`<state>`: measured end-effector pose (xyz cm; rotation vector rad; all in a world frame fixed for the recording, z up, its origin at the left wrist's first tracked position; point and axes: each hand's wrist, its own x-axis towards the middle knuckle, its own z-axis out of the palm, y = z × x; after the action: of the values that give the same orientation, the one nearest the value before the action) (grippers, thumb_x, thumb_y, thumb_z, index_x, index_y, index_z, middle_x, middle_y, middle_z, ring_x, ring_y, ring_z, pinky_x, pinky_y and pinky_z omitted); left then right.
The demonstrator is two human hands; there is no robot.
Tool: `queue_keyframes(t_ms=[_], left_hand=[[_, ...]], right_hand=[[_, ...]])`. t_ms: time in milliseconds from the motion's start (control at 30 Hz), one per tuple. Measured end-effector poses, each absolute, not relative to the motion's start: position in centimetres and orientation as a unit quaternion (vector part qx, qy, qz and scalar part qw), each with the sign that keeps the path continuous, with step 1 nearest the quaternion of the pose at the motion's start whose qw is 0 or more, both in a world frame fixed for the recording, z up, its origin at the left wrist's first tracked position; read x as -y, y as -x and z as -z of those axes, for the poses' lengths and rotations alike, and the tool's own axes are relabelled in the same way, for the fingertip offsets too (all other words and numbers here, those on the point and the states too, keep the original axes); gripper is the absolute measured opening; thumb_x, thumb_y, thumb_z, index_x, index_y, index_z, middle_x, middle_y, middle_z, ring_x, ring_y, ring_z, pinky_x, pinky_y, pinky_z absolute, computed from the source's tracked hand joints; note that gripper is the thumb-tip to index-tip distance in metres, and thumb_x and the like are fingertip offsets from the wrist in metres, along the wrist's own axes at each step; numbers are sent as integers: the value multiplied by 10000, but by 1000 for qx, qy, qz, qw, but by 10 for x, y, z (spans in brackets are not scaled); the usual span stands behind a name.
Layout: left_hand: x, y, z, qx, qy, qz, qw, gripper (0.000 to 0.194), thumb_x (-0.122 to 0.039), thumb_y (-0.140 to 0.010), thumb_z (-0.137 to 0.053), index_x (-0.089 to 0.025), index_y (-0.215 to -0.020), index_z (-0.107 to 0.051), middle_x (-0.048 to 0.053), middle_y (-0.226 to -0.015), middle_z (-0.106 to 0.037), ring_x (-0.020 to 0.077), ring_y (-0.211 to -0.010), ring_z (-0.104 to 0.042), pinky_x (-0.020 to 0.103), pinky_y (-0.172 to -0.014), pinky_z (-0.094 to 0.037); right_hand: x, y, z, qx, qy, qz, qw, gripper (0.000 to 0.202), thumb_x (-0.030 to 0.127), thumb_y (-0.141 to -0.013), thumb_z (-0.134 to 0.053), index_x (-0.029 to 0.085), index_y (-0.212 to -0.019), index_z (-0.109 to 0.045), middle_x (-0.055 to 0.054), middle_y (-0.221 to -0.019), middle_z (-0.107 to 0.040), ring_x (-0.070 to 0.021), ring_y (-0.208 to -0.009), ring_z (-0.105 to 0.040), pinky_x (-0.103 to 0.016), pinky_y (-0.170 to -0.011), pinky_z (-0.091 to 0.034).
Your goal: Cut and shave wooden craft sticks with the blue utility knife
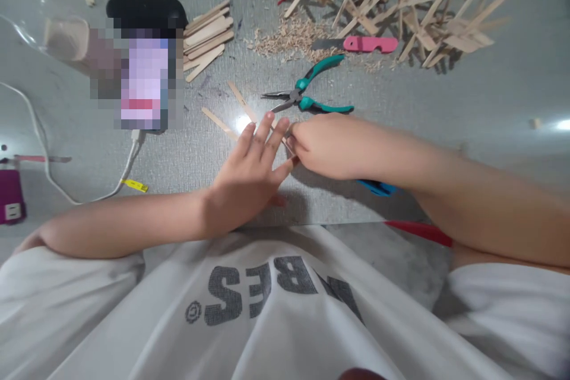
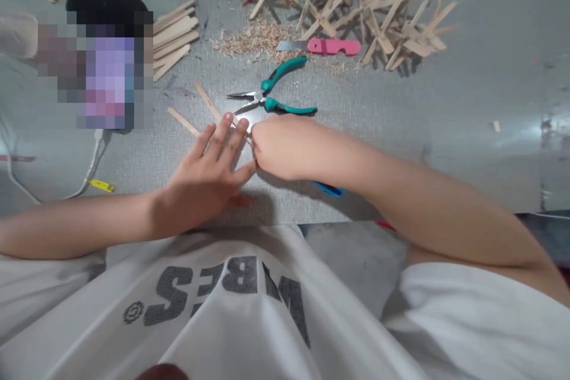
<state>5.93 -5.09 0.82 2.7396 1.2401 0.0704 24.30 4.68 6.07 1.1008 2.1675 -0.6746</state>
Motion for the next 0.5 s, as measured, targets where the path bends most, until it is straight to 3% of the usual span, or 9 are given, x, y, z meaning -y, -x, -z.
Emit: queue_keyframes(t_ms=[33,100,133,167,200,233,367,500], left_hand=[[51,-59,-10,-409,-911,-41,42,754,-360,-959,-883,-160,-1633,-610,256,-1849,-414,521,-1718,-413,685,-1369,-403],[48,-57,-12,-382,-919,-98,4,426,-313,-1027,-755,-139,-1416,-735,230,-1629,-687,432,-1519,-667,579,-1228,-536],[45,-56,-11,-364,-921,-137,-4,260,-321,-1057,-687,-148,-1229,-776,197,-1395,-815,368,-1297,-786,513,-1084,-592],[40,-55,-10,-344,-921,-185,-1,216,-343,-1076,-628,-179,-1015,-754,132,-1086,-858,291,-994,-818,449,-895,-595],[34,-54,-8,-335,-913,-233,18,271,-354,-1078,-590,-211,-866,-679,64,-839,-791,224,-747,-738,407,-737,-534],[28,-54,-5,-358,-891,-276,44,273,-333,-1059,-584,-227,-807,-605,27,-739,-721,185,-629,-642,386,-655,-469],[7,-54,10,-498,-757,-381,185,211,-257,-960,-652,-252,-859,-467,-18,-769,-625,128,-614,-528,311,-600,-405],[0,-55,17,-543,-682,-398,287,175,-328,-970,-702,-242,-1045,-569,-76,-688,-536,116,-574,-509,280,-595,-422]], right_hand=[[-47,-245,-60,-818,-429,255,288,350,233,-1085,-411,164,-975,-735,-165,-932,-765,-236,-713,-587,-355,-665,-331],[-48,-248,-57,-816,-459,253,242,375,295,-1118,-382,172,-1006,-719,-154,-949,-765,-236,-754,-610,-343,-666,-333],[-48,-249,-55,-815,-476,256,211,368,313,-1125,-385,181,-997,-703,-136,-938,-757,-227,-759,-610,-336,-666,-329],[-49,-250,-51,-812,-492,262,175,350,318,-1125,-395,188,-973,-682,-116,-907,-743,-218,-757,-608,-330,-667,-326],[-50,-251,-47,-809,-502,276,132,327,312,-1121,-405,195,-946,-655,-96,-867,-724,-212,-756,-608,-326,-670,-329],[-50,-252,-42,-804,-507,298,86,304,298,-1114,-413,203,-915,-622,-77,-823,-703,-209,-754,-611,-324,-677,-339],[-46,-254,-20,-750,-482,444,-89,266,284,-1103,-437,254,-840,-468,-5,-683,-641,-189,-678,-628,-320,-703,-425],[-34,-258,-8,-677,-444,561,-171,260,266,-1083,-480,268,-827,-437,40,-603,-602,-161,-546,-592,-311,-617,-465]])
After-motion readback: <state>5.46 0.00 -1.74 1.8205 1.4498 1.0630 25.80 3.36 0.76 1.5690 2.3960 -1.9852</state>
